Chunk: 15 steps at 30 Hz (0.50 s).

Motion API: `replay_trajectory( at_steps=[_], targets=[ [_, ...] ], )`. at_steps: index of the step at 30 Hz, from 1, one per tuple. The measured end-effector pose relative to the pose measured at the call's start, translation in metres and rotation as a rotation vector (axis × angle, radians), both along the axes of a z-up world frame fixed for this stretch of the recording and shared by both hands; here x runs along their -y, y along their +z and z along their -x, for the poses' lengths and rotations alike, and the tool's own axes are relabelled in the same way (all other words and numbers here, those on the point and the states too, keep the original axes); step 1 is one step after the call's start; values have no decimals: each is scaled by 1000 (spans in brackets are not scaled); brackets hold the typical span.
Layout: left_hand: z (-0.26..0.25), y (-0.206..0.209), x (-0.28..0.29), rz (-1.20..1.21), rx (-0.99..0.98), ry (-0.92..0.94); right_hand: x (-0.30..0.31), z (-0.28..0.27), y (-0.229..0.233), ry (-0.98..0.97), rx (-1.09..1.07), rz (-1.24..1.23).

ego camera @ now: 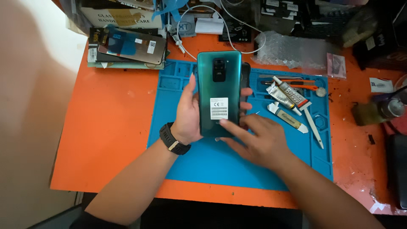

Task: The person removes the back cover of a smartphone, then uses a small tool to pry and separate internal components. They continue to work on the exposed internals, carefully manipulating parts with the tool.

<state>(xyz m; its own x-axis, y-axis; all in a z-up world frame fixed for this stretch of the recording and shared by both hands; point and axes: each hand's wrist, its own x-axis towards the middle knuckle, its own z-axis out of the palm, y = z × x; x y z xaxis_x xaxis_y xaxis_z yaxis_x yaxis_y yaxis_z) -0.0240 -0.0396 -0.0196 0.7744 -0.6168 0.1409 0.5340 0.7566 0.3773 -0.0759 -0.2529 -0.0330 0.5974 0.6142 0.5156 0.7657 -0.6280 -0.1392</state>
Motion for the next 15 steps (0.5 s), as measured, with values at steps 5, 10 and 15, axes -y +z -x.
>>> replay_trajectory(
  at_steps=[5,10,15],
  targets=[
    [-2,-6,-3,-19,4,32,-5,-1,3,-44,-58,3],
    [-10,-28,8,-320,21,412,-11,-1,7,-114,-268,-152],
    [-10,-8,9,-648,90,713,-21,-1,19,-112,-443,-285]
  ],
)
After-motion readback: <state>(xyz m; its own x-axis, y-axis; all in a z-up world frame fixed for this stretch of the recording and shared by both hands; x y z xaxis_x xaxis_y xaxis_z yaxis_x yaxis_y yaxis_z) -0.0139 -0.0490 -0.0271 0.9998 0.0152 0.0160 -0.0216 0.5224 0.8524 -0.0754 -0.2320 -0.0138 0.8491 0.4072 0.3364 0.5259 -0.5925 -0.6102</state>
